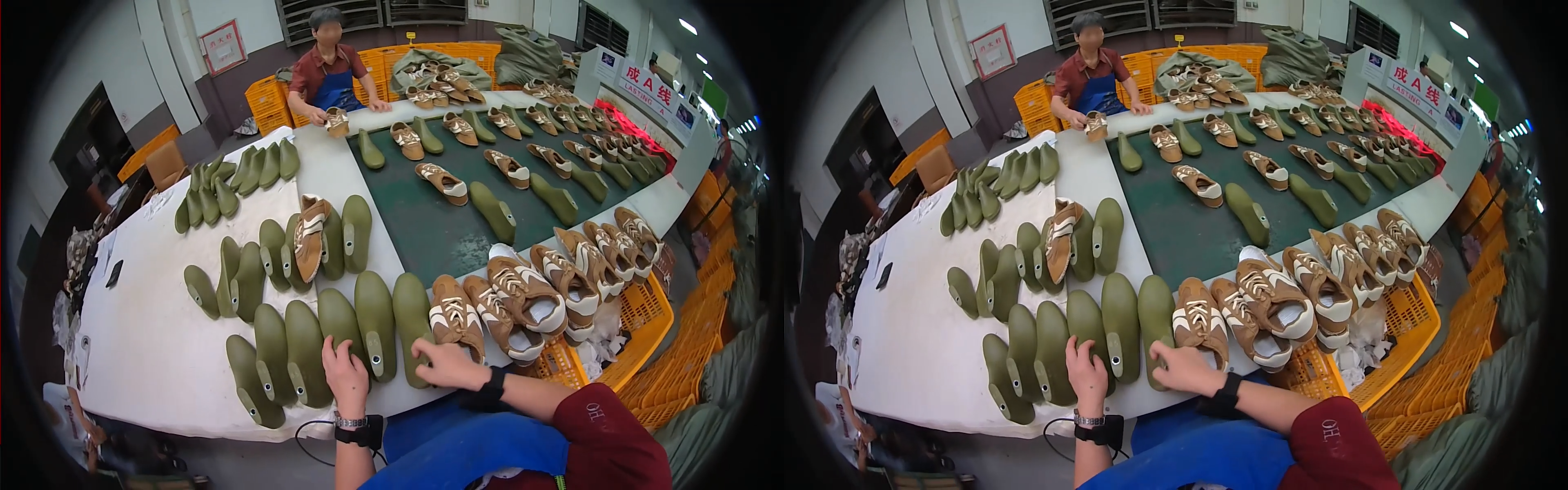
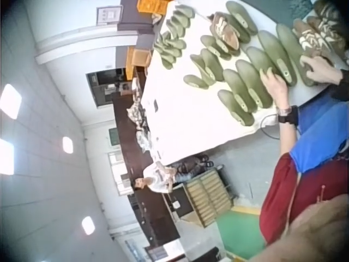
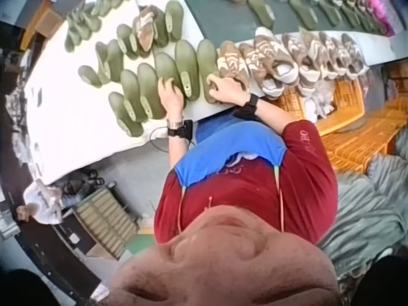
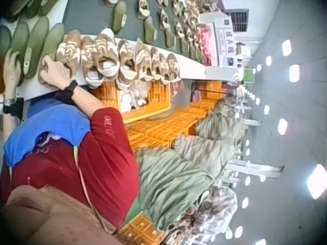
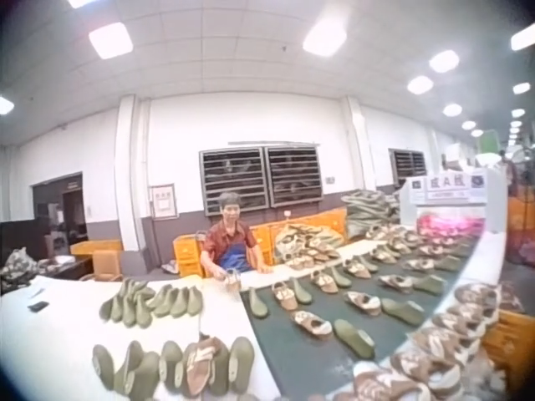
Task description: Sort and arrange shoe lasts and completed shoe uppers on a workbench.
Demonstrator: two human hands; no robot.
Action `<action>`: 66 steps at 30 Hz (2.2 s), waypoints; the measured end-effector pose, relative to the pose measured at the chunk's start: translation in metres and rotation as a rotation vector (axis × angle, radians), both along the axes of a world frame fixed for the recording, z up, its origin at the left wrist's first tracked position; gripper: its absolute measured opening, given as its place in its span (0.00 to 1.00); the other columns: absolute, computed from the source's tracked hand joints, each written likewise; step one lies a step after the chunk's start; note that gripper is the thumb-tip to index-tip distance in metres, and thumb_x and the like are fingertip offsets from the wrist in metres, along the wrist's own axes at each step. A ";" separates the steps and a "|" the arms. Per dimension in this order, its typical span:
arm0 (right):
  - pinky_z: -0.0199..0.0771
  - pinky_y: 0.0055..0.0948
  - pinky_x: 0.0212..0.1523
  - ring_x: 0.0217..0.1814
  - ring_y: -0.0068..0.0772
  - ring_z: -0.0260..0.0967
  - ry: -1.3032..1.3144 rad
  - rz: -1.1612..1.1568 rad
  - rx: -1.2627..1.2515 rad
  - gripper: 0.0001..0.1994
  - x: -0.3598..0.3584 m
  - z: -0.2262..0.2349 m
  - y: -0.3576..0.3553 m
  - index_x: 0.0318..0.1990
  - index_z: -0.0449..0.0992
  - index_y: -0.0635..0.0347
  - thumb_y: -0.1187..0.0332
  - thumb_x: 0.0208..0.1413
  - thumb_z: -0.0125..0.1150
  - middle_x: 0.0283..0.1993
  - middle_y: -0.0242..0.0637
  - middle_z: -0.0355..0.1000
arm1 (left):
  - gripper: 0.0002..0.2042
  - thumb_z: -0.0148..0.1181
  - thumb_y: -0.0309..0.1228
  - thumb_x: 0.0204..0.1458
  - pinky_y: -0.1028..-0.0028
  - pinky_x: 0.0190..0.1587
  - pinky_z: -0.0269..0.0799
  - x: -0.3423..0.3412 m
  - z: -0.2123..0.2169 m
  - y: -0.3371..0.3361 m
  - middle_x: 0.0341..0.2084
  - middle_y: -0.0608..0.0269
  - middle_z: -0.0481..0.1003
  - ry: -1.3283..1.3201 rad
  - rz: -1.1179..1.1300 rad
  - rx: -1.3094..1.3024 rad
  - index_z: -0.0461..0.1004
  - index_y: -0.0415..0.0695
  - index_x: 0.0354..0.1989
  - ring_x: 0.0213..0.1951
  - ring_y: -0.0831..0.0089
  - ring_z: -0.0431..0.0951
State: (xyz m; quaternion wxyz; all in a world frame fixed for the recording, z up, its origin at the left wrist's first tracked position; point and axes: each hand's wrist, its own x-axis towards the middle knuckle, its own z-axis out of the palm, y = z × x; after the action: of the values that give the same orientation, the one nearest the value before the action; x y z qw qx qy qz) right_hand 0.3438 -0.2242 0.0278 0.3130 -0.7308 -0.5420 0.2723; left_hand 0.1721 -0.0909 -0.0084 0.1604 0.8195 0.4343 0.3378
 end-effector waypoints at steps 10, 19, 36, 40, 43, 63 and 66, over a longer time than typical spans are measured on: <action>0.43 0.10 0.12 0.15 0.10 0.44 1.230 -0.279 -0.018 0.07 0.113 0.162 -0.048 0.39 0.66 0.43 0.65 0.54 0.54 0.29 0.19 0.60 | 0.14 0.53 0.18 0.45 0.57 0.54 0.65 0.001 0.006 0.002 0.55 0.42 0.62 -0.026 -0.034 -0.007 0.71 0.40 0.43 0.55 0.45 0.64; 0.49 0.14 0.13 0.19 0.09 0.54 0.363 -0.188 -0.057 0.04 0.224 0.178 0.082 0.37 0.65 0.43 0.63 0.56 0.50 0.26 0.18 0.59 | 0.14 0.52 0.17 0.45 0.56 0.54 0.65 0.001 0.004 0.006 0.54 0.43 0.63 -0.027 -0.014 -0.037 0.71 0.40 0.42 0.55 0.45 0.65; 0.70 0.44 0.41 0.42 0.50 0.73 -0.504 0.081 -0.333 0.10 0.232 -0.053 0.186 0.41 0.69 0.48 0.66 0.50 0.49 0.35 0.45 0.75 | 0.14 0.53 0.17 0.43 0.58 0.54 0.64 0.005 0.005 0.006 0.55 0.43 0.63 0.011 0.022 -0.088 0.72 0.39 0.40 0.54 0.45 0.66; 0.70 0.42 0.45 0.47 0.48 0.72 -0.419 0.133 -0.379 0.13 0.227 -0.046 0.184 0.44 0.70 0.48 0.69 0.49 0.50 0.41 0.44 0.75 | 0.14 0.53 0.18 0.43 0.58 0.54 0.64 0.003 0.004 0.003 0.55 0.44 0.63 0.014 0.022 -0.066 0.72 0.39 0.40 0.54 0.45 0.66; 0.69 0.40 0.49 0.52 0.48 0.70 -0.391 0.180 -0.508 0.19 0.223 -0.039 0.180 0.51 0.69 0.47 0.69 0.48 0.51 0.47 0.45 0.73 | 0.13 0.54 0.18 0.44 0.58 0.54 0.64 0.001 0.001 0.002 0.55 0.44 0.64 0.020 0.018 -0.070 0.72 0.40 0.40 0.54 0.45 0.66; 0.74 0.39 0.38 0.37 0.46 0.74 -0.525 0.266 -0.138 0.16 0.167 0.139 -0.121 0.44 0.77 0.55 0.63 0.47 0.63 0.37 0.42 0.75 | 0.13 0.53 0.19 0.45 0.60 0.52 0.66 -0.003 -0.008 0.009 0.56 0.47 0.63 0.093 0.008 -0.003 0.71 0.40 0.42 0.54 0.48 0.67; 0.73 0.38 0.33 0.34 0.44 0.74 -0.693 0.123 -0.245 0.18 0.146 0.088 -0.150 0.46 0.74 0.52 0.62 0.45 0.65 0.37 0.37 0.72 | 0.13 0.54 0.20 0.45 0.60 0.52 0.66 0.004 -0.006 0.009 0.56 0.47 0.63 0.078 -0.019 -0.007 0.71 0.40 0.41 0.53 0.48 0.67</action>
State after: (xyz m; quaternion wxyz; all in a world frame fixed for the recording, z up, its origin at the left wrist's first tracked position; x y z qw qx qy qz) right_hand 0.4900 -0.3737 0.1162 0.0043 -0.7778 -0.6221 0.0899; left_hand 0.1765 -0.0818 -0.0144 0.1493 0.8356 0.4336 0.3025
